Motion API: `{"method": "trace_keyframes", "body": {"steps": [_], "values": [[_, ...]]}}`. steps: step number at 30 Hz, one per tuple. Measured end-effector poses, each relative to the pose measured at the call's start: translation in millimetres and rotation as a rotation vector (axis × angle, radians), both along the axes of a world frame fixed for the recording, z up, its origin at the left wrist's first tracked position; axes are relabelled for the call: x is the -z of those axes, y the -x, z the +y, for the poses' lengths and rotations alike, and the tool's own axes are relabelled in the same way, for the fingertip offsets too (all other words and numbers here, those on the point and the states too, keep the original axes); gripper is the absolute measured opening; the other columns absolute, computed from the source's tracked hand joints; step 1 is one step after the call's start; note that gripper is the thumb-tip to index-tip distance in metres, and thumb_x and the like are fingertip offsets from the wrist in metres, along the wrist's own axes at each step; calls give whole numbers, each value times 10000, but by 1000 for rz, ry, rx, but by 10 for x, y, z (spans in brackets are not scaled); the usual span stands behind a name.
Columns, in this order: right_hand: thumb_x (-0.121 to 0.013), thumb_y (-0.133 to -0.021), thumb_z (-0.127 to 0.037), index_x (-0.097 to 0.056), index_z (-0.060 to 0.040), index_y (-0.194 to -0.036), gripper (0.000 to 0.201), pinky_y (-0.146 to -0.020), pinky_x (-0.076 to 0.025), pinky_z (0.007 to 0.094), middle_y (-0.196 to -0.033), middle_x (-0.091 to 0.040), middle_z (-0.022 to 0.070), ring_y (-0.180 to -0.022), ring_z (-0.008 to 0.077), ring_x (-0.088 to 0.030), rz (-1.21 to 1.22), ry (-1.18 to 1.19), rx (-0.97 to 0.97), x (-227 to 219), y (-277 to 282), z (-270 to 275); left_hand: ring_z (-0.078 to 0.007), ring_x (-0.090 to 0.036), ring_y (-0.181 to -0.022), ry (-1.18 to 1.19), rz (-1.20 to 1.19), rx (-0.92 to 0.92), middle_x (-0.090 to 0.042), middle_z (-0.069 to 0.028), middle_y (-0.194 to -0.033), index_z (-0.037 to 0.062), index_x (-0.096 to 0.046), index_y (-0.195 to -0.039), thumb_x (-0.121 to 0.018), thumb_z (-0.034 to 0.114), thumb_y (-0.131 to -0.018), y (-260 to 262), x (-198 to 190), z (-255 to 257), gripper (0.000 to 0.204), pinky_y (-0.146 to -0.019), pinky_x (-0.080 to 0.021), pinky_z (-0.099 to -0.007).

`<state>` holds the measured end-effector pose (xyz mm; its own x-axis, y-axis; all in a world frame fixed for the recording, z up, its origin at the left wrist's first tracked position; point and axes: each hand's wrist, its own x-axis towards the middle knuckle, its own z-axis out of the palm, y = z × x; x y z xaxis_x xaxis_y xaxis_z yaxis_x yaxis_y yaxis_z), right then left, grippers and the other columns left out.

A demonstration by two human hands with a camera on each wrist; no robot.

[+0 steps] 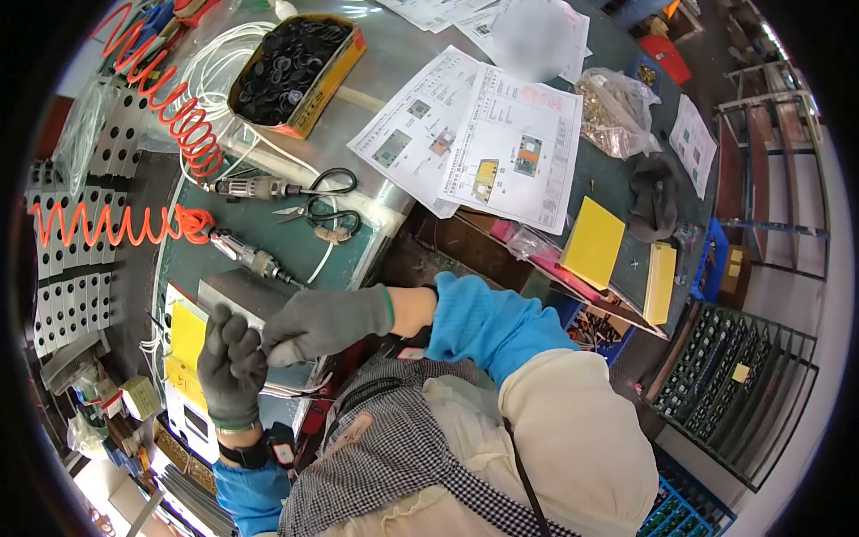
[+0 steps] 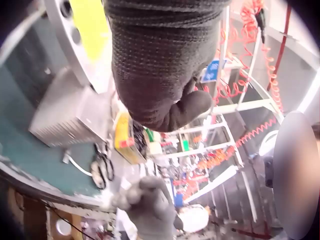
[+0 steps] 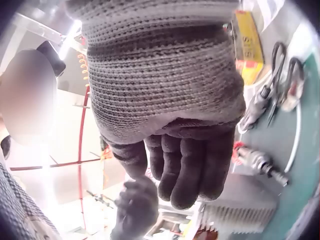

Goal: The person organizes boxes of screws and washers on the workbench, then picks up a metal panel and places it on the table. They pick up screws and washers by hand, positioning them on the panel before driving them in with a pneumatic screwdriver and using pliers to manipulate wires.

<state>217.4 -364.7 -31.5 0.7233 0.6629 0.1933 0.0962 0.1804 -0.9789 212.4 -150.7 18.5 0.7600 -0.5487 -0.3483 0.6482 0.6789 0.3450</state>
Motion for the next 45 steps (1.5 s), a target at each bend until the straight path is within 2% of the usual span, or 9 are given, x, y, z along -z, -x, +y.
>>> {"method": "trace_keyframes", "body": {"steps": [9,15,17,19,23,25,29,36,45], "values": [[-609,-876,-241,-638,-71,-851,174,-603,-510,449,-713,-640,132,-661,336,-649,-368,286,399,-104,52,211,-87,-540,-998,-44,57,-209,-546,-71,-1210,1,-420,-1375,-493,113,-980,81,234,-35,416,-611,-449,-116],[-567,-910,-269,-607,-69,-829,219,-539,-496,448,-671,-618,109,-614,304,-648,-697,526,113,-459,22,788,-130,-554,-1076,59,55,-337,-493,-130,-1361,-49,-394,-1392,-374,115,-1027,462,236,423,401,-772,-480,-158],[-560,-911,-256,-607,-68,-832,209,-548,-500,445,-675,-626,103,-621,298,-656,-800,546,30,-511,71,867,-173,-524,-1151,-302,-84,-383,-486,-135,-1361,-72,-397,-1378,-367,108,-1027,628,365,599,396,-843,-490,-183],[-558,-904,-234,-616,-69,-856,181,-578,-511,444,-693,-642,108,-649,301,-670,-866,509,-78,-451,84,1047,-202,-504,-1219,37,-14,-374,-471,-145,-1386,-69,-388,-1395,-378,69,-1004,759,356,848,414,-923,-487,-227],[-597,-858,-251,-558,-74,-900,185,-604,-507,454,-753,-637,115,-679,322,-653,-765,553,-192,-349,182,1106,-242,-485,-1271,-26,137,-445,-443,-184,-1426,-49,-355,-1437,-426,-17,-942,985,409,1173,501,-956,-491,-264],[-597,-876,-263,-552,-63,-964,223,-671,-515,458,-828,-644,134,-747,332,-655,-645,581,-140,-358,202,958,-257,-530,-1179,1,213,-393,-485,-197,-1363,-40,-418,-1395,-473,-44,-897,1029,314,1204,501,-925,-502,-279],[-601,-886,-241,-579,-59,-1018,226,-715,-511,420,-874,-643,129,-815,322,-645,-535,498,42,-122,177,593,-89,-459,-809,88,261,-284,-529,-133,-1162,-32,-393,-1383,-495,-79,-884,1037,359,1309,511,-688,-458,-159],[-600,-872,-204,-613,-75,-1019,196,-716,-507,408,-827,-645,125,-804,321,-649,-237,465,157,201,142,256,-49,-422,-640,-130,275,-128,-583,-99,-1024,30,-473,-1270,-501,51,-965,960,446,1162,306,-482,-378,-122],[-598,-870,-249,-606,-64,-1044,254,-742,-499,434,-862,-652,147,-843,333,-650,-198,611,43,441,-133,266,-44,-417,-591,-379,233,-224,-607,-10,-883,86,-527,-1195,-575,268,-979,1100,447,1124,287,-446,-333,-147]]}}
